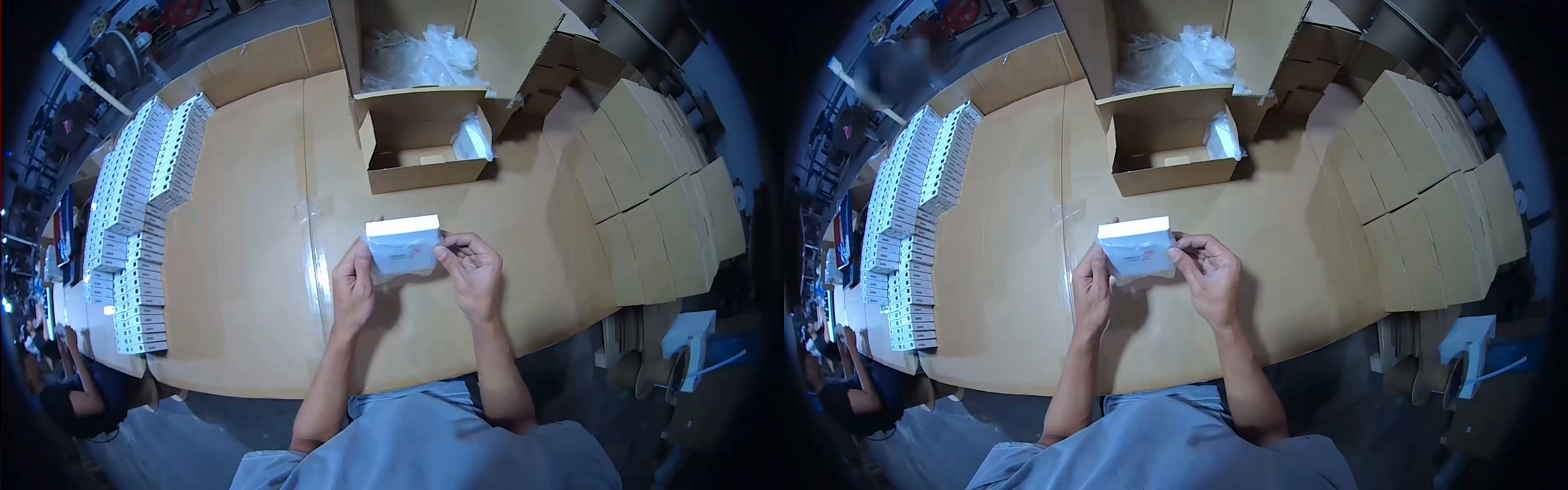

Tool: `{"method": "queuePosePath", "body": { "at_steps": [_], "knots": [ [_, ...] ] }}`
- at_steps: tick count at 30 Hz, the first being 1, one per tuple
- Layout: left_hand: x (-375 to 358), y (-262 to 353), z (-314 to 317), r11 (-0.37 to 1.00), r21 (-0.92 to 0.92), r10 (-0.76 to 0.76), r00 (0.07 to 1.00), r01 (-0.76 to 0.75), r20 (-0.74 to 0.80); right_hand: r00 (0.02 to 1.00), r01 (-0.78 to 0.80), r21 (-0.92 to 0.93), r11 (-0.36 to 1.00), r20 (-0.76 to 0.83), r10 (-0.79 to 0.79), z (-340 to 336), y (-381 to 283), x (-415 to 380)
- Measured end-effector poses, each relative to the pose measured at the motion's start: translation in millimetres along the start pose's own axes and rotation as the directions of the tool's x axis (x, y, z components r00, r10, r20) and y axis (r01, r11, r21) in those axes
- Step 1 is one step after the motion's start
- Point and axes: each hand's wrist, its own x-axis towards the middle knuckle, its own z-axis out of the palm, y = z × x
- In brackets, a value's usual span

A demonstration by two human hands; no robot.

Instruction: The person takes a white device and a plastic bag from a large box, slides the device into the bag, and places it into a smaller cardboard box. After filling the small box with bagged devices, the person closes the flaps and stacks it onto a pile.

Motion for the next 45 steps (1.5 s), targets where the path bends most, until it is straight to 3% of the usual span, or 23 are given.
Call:
{"method": "queuePosePath", "body": {
  "at_steps": [3, 5, 7, 12, 14, 15, 16, 18, 20, 23, 26, 27, 28, 29, 31, 33, 34, 37, 40, 43, 45],
  "knots": [
    [4.8, -8.4, 0.5, 0.999, 0.038, -0.004, 0.983, 0.011, -0.185, 0.999, 0.050, 0.058, 0.997, 0.006, -0.050, 4.7, 2.4, -2.2],
    [5.6, -10.4, 0.2, 0.978, -0.195, -0.114, 0.969, 0.071, -0.219, 0.996, 0.083, 0.047, 0.995, 0.012, -0.083, 6.0, 4.8, -3.1],
    [7.4, -15.8, 0.0, 0.962, -0.274, -0.065, 0.978, 0.008, -0.198, 0.995, 0.101, 0.041, 0.994, 0.017, -0.102, 6.7, 6.6, -3.4],
    [11.2, -11.0, -5.2, 0.974, -0.219, 0.039, 0.994, -0.061, -0.105, 0.991, 0.112, -0.015, 0.994, 0.070, -0.111, -2.5, 9.8, -2.4],
    [13.2, -9.7, -6.0, 0.976, -0.195, 0.082, 0.994, -0.096, -0.074, 0.984, 0.101, 0.014, 0.995, 0.143, -0.102, -9.7, 6.0, 2.2],
    [13.2, -13.0, -7.0, 0.943, -0.323, 0.066, 0.997, -0.073, -0.034, 0.975, 0.117, 0.018, 0.993, 0.190, -0.119, -12.4, 0.7, 8.0],
    [13.2, -15.8, -8.6, 0.946, -0.310, 0.090, 0.996, -0.093, -0.024, 0.963, 0.133, 0.023, 0.991, 0.235, -0.135, -14.4, -5.1, 11.1],
    [15.2, -16.0, -9.2, 0.948, -0.285, 0.144, 0.990, -0.140, -0.007, 0.955, 0.050, -0.032, 0.998, 0.293, -0.039, -16.3, -14.1, 12.2],
    [10.0, -11.3, -2.1, 0.928, -0.359, 0.090, 0.995, -0.101, -0.049, 0.948, -0.065, -0.040, 0.997, 0.308, 0.075, -16.1, -14.6, 11.0],
    [5.6, -4.2, 0.8, 0.871, -0.490, 0.016, 0.999, -0.039, -0.051, 0.950, -0.031, 0.088, 0.996, 0.311, 0.002, -22.4, -10.6, 13.9],
    [2.0, 2.9, 4.1, 0.818, -0.574, -0.070, 0.997, 0.038, -0.032, 0.966, -0.003, -0.008, 1.000, 0.257, 0.005, 4.0, -25.2, 10.2],
    [2.3, 2.0, 3.9, 0.793, -0.608, -0.065, 0.998, 0.046, -0.009, 0.974, 0.009, -0.167, 0.986, 0.226, 0.030, -0.4, -14.3, 7.1],
    [1.9, 0.5, 2.7, 0.767, -0.640, -0.060, 0.998, 0.054, 0.011, 0.969, 0.014, -0.188, 0.982, 0.243, 0.032, -4.1, -5.8, 6.9],
    [0.2, -4.5, -0.8, 0.796, -0.599, -0.127, 0.992, 0.088, -0.024, 0.964, 0.020, -0.209, 0.978, 0.262, 0.037, -7.1, 1.5, 7.1],
    [0.8, -2.4, -4.7, 0.911, -0.407, -0.063, 0.997, 0.072, 0.036, 0.973, 0.047, -0.237, 0.970, 0.231, 0.009, -4.4, 7.7, 4.6],
    [1.7, -0.3, -9.0, 0.971, -0.239, 0.005, 0.986, 0.034, 0.164, 0.981, 0.061, -0.108, 0.992, 0.192, -0.040, 5.9, 6.6, 0.7],
    [1.2, 1.5, -9.1, 0.969, -0.234, -0.033, 0.980, 0.079, 0.194, 0.983, 0.071, -0.043, 0.997, 0.170, -0.063, 9.8, 5.4, -0.6],
    [-0.2, 7.3, -10.0, 0.953, -0.193, -0.188, 0.956, 0.233, 0.225, 0.976, 0.051, -0.096, 0.994, 0.218, -0.029, 9.3, 10.7, -4.1],
    [-1.5, 4.7, -8.4, 0.889, -0.348, -0.240, 0.951, 0.296, 0.193, 0.974, 0.009, -0.171, 0.985, 0.223, 0.029, 2.6, 8.7, -3.9],
    [-0.2, 2.7, -6.9, 0.930, -0.292, -0.186, 0.971, 0.224, 0.152, 0.951, 0.139, -0.236, 0.962, 0.301, -0.063, 0.4, -0.9, 5.0],
    [-1.2, 1.6, -6.6, 0.934, -0.250, -0.235, 0.966, 0.255, 0.109, 0.964, 0.109, -0.257, 0.960, 0.263, -0.039, -4.0, -1.1, 6.6]
  ]
}}
